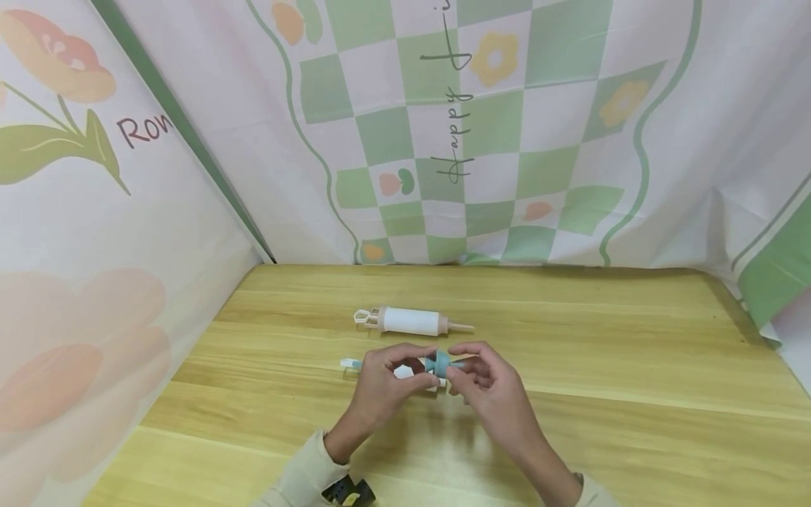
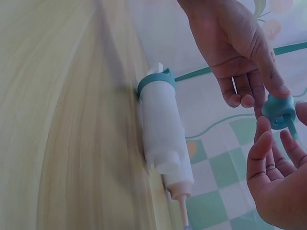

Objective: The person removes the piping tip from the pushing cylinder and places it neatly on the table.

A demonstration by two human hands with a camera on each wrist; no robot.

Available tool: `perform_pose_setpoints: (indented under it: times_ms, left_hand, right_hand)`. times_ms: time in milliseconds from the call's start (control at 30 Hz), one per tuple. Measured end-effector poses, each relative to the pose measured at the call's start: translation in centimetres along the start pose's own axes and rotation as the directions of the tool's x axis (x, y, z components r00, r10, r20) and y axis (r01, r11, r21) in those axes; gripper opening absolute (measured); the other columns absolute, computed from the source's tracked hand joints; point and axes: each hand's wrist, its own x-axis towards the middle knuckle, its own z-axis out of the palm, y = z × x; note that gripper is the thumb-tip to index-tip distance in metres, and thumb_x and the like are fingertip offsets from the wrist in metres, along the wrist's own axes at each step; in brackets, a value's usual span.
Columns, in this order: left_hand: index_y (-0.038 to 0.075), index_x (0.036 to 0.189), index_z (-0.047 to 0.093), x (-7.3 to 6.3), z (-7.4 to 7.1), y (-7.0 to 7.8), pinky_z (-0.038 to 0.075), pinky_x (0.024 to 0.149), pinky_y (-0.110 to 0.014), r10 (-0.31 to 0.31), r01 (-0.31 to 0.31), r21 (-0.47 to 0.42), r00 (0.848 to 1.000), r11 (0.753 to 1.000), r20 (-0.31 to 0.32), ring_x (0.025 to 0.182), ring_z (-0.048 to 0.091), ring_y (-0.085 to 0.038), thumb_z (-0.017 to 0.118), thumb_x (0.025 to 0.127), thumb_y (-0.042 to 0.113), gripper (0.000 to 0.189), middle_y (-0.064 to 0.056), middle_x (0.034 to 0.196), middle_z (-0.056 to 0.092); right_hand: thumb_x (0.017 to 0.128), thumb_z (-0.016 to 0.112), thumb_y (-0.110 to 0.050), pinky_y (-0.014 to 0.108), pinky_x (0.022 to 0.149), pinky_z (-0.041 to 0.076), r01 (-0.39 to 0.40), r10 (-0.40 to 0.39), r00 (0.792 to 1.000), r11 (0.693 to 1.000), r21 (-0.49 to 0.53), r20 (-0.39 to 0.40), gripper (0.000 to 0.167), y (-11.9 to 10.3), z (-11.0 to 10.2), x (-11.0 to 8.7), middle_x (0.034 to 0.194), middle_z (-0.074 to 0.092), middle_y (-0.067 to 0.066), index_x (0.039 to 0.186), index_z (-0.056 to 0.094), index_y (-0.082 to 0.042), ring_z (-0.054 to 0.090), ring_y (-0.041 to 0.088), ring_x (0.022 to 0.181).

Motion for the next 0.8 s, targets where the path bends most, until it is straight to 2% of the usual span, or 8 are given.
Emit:
perform_pose_setpoints:
  times_ms: [167,400,667,800]
  left_hand:
    - [-0.002,0.107,0.075,-0.02,0.06,-0.02,0.059,0.057,-0.034,0.019,-0.019,-0.016,1.000,1.000,0.005,0.069,0.067,-0.009,0.085,0.076,0.004,0.034,-0.014,0.090,0.074]
    - [0.001,0.107,0.076,0.15,-0.28,-0.09,0.058,0.072,-0.032,0.054,-0.054,0.039,0.999,0.998,-0.001,0.078,0.066,-0.010,0.085,0.077,0.006,0.032,-0.006,0.106,0.070]
    - [-0.001,0.106,0.075,0.33,-0.49,-0.20,0.058,0.073,-0.030,0.065,-0.066,0.070,0.998,0.995,0.008,0.077,0.067,-0.023,0.085,0.077,0.003,0.031,-0.006,0.090,0.071]
    - [0.003,0.107,0.074,0.44,-0.47,-0.27,0.057,0.072,-0.026,0.090,-0.090,0.094,0.996,0.991,0.009,0.075,0.067,-0.016,0.085,0.076,0.003,0.033,-0.008,0.086,0.071]
  right_hand:
    - [0.099,0.062,-0.005,0.029,0.062,0.055,-0.008,0.008,1.000,1.000,0.011,0.003,0.021,-0.05,0.27,0.16,0.093,0.069,0.013,0.118,0.059,0.003,0.067,0.023,0.075]
    - [0.098,0.062,-0.003,0.028,0.063,0.054,-0.016,0.016,1.000,1.000,-0.003,-0.013,0.021,-0.18,0.18,0.09,0.095,0.064,0.016,0.118,0.058,0.003,0.065,0.023,0.075]
    - [0.098,0.062,-0.001,0.027,0.062,0.053,-0.003,0.003,0.999,1.000,-0.004,-0.041,0.020,-0.05,-0.45,-0.09,0.094,0.063,0.016,0.117,0.058,0.003,0.065,0.023,0.074]
    - [0.098,0.062,-0.001,0.027,0.063,0.054,0.004,-0.004,0.999,1.000,-0.008,-0.041,0.021,-0.03,-0.68,-0.12,0.095,0.063,0.016,0.118,0.058,0.002,0.065,0.021,0.074]
